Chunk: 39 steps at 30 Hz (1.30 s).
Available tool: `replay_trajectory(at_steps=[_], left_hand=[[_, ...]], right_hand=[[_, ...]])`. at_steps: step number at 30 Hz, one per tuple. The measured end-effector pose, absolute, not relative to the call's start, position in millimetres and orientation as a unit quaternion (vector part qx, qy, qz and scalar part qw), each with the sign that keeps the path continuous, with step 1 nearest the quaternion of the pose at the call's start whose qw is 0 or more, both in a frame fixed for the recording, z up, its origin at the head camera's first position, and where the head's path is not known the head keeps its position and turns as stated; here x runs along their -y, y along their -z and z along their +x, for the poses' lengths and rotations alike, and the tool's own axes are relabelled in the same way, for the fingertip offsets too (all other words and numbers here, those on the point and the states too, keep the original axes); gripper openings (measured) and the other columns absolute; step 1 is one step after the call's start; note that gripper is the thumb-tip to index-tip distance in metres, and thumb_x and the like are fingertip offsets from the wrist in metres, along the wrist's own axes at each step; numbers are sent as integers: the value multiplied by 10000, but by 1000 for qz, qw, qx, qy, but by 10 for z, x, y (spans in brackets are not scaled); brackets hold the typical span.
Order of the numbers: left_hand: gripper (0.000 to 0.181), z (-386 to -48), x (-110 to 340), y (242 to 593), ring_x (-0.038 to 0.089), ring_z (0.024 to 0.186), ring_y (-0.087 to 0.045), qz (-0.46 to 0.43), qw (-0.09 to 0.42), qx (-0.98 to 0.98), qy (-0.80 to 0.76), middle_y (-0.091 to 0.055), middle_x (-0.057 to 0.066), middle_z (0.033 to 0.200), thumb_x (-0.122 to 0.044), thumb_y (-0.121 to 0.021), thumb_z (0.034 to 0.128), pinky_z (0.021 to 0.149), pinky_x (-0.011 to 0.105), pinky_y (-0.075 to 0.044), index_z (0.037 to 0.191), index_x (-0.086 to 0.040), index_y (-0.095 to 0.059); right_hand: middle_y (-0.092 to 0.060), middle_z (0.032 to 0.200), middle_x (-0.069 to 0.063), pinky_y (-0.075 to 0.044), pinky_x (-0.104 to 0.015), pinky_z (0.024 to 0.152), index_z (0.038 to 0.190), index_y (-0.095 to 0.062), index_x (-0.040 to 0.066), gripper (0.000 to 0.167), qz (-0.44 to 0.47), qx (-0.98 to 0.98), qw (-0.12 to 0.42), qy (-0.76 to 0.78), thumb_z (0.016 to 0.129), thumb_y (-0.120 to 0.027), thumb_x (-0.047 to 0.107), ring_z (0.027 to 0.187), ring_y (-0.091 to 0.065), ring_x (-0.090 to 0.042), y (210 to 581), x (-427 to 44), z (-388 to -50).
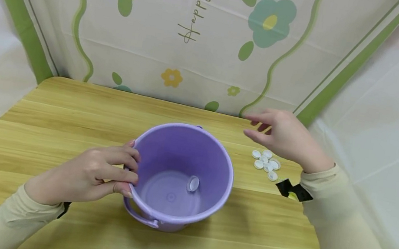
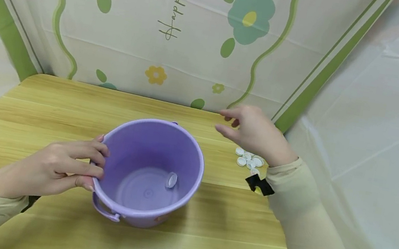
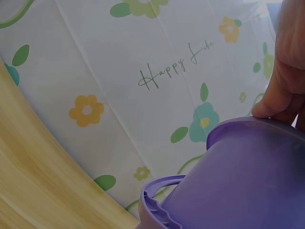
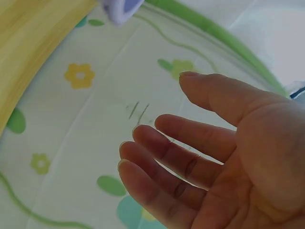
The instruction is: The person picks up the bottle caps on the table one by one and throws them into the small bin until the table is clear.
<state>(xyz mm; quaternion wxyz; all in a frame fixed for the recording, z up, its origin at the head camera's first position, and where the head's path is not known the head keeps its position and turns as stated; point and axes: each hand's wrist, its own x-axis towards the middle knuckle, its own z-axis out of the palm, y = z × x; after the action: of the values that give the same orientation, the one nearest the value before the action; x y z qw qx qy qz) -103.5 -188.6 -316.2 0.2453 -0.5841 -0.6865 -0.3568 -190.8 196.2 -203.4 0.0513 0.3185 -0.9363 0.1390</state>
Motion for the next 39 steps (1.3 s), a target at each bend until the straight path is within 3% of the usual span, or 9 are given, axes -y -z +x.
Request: replay_trajectory(at_steps=[5,12,17,29,39], left_hand=[[190,-1033,1883,3161,265,1013,-582,-587,245,682,360,-628,62,959,-242,-648,975,1149,485,-335,936,-70,-719],[187,-1032,1878,3157,260,1005,-577,-586,243,682,362,-625,56,951,-246,-650,972,1151,478,-336,933,-76,-718],[186,-1030,1879,3157,257,1006,-576,-586,242,683,362,-626,56,951,-245,-648,973,1153,476,-334,935,-77,-717],[189,-1032,1877,3146,273,1001,-584,-590,251,677,361,-633,68,946,-238,-654,971,1148,473,-342,931,-66,-721],[191,-1029,1880,3140,265,1007,-577,-588,246,679,363,-625,64,945,-245,-645,973,1153,475,-333,934,-72,-717]], right_hand=[[-697,1101,-137,-596,-387,722,1242,-668,6,367,268,953,7,-144,954,-690,233,905,-685,-231,2182,-2302,-2021],[-706,1041,-102,-567,-366,713,1289,-620,-32,431,201,969,-43,-141,982,-646,269,892,-667,-233,2508,-2807,-2208],[-693,1071,-109,-540,-342,677,1283,-622,-35,434,180,973,-53,-135,988,-633,284,865,-653,-224,2777,-3149,-2313],[-706,1012,-109,-562,-380,733,1222,-655,-58,371,168,972,-47,-160,959,-672,203,893,-664,-281,3410,-3617,-2463],[-675,1102,-245,-577,-450,793,1243,-619,-99,409,176,970,-53,-162,924,-702,142,964,-654,-354,3788,-3748,-2558]])
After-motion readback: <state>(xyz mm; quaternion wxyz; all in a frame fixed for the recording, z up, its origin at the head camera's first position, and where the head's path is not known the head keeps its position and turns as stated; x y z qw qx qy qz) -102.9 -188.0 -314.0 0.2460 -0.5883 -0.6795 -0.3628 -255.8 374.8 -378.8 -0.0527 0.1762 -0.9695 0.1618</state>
